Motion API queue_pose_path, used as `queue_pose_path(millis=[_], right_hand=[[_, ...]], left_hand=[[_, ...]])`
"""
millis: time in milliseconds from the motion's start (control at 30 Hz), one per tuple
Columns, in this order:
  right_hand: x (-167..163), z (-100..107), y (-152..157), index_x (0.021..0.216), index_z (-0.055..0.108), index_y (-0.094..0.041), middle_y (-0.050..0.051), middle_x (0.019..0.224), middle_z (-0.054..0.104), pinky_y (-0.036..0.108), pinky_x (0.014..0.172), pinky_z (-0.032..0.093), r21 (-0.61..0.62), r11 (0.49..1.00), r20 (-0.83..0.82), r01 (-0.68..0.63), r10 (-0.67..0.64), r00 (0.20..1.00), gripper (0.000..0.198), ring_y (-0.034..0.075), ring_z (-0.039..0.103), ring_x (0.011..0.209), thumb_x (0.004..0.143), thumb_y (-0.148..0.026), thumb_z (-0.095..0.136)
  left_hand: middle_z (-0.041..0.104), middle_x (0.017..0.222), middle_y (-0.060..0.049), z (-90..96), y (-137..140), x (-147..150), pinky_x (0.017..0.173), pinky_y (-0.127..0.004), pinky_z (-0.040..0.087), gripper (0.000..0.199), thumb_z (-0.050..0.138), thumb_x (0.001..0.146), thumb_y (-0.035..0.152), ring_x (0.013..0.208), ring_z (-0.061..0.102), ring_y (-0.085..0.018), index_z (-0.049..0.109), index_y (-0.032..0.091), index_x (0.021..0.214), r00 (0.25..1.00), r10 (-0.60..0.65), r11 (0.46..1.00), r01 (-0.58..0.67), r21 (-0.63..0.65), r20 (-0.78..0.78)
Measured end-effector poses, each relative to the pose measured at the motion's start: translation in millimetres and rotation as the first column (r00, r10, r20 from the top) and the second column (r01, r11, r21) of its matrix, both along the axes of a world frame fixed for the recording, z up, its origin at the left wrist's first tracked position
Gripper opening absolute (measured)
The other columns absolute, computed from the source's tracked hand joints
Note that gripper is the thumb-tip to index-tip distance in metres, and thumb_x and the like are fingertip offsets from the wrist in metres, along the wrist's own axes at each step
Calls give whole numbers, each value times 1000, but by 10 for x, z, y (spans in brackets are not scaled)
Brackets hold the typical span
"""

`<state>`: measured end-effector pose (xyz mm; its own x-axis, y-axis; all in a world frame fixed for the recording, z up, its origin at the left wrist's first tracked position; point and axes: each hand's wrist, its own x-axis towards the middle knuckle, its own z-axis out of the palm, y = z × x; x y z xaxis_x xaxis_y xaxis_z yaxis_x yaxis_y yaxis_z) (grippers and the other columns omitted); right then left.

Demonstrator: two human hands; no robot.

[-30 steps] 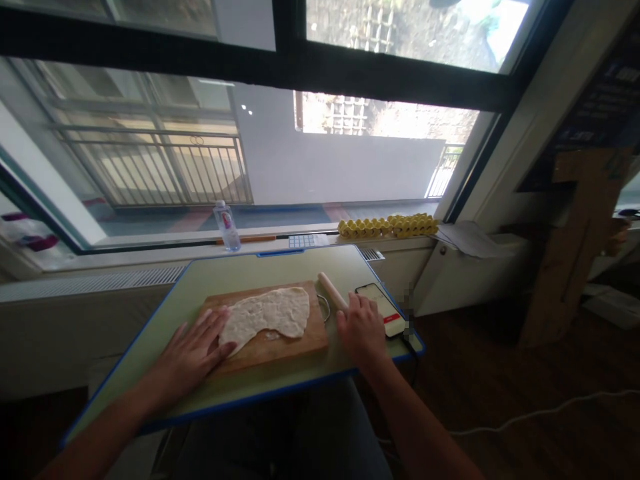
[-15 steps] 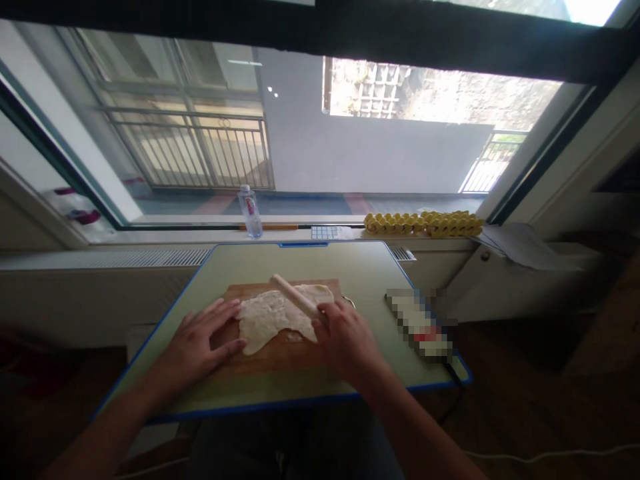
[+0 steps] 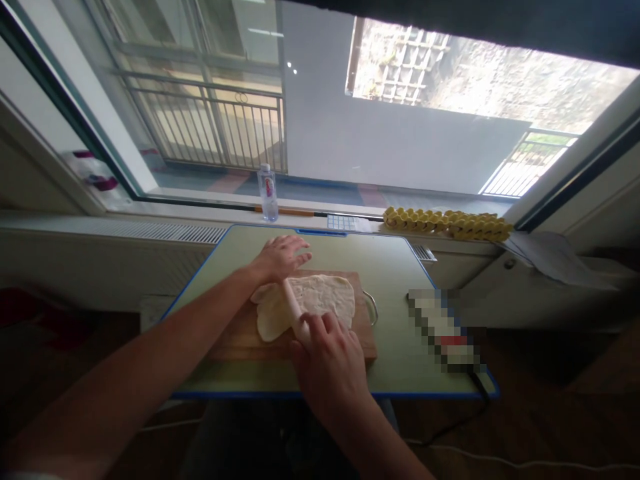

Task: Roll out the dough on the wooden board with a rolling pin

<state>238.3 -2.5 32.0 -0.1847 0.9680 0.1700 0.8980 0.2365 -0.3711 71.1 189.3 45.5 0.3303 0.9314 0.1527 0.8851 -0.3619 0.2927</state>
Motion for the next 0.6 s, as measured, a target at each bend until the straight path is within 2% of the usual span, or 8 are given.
queue_pose_path(millis=[100, 200, 300, 500, 600], right_hand=[[149, -105, -165, 127, 64, -29, 5, 112, 72, 39, 83, 51, 51, 999, -11, 17, -16, 1000, 30, 27, 71, 97, 98, -34, 64], [274, -185, -285, 124, 65, -27, 4, 110, 74, 38, 81, 53, 99, 995, -28, 20, -17, 999, 25, 25, 72, 95, 101, -35, 60], [343, -226, -323, 130, 65, -29, 4, 109, 73, 39, 79, 54, 105, 994, -23, 33, -31, 999, 29, 25, 72, 91, 104, -38, 56], [413, -280, -305, 137, 66, -33, 6, 105, 69, 43, 84, 53, 142, 986, -18, 83, -81, 997, 36, 27, 68, 96, 103, -40, 58], [423, -290, -325, 136, 67, -32, 6, 107, 71, 43, 86, 53, 155, 986, -33, 60, -55, 998, 35, 27, 68, 100, 103, -41, 59]], left_hand=[[45, 167, -6, 0, 67, 58, 129, -56, 20, 58, 39, 103, 59, 155, 35, -27, 57, 27, 149, 995, -65, 995, 59, -84, -71], [34, 173, -5, -55, 56, 32, 130, -61, 12, 62, 34, 104, 59, 160, 25, -27, 46, 30, 158, 984, -121, 980, 97, -173, -133], [28, 175, -3, -106, 15, -40, 129, -66, 9, 65, 28, 104, 62, 162, 20, -27, 36, 35, 163, 977, -140, 975, 108, -193, -161], [24, 177, -3, -144, -178, -242, 127, -69, 13, 64, 22, 106, 58, 162, 21, -33, 31, 37, 166, 977, -71, 979, 29, -203, -203], [24, 177, -4, -142, -321, -351, 127, -68, 14, 63, 20, 107, 55, 162, 22, -33, 31, 35, 166, 975, -55, 981, 13, -196, -216]])
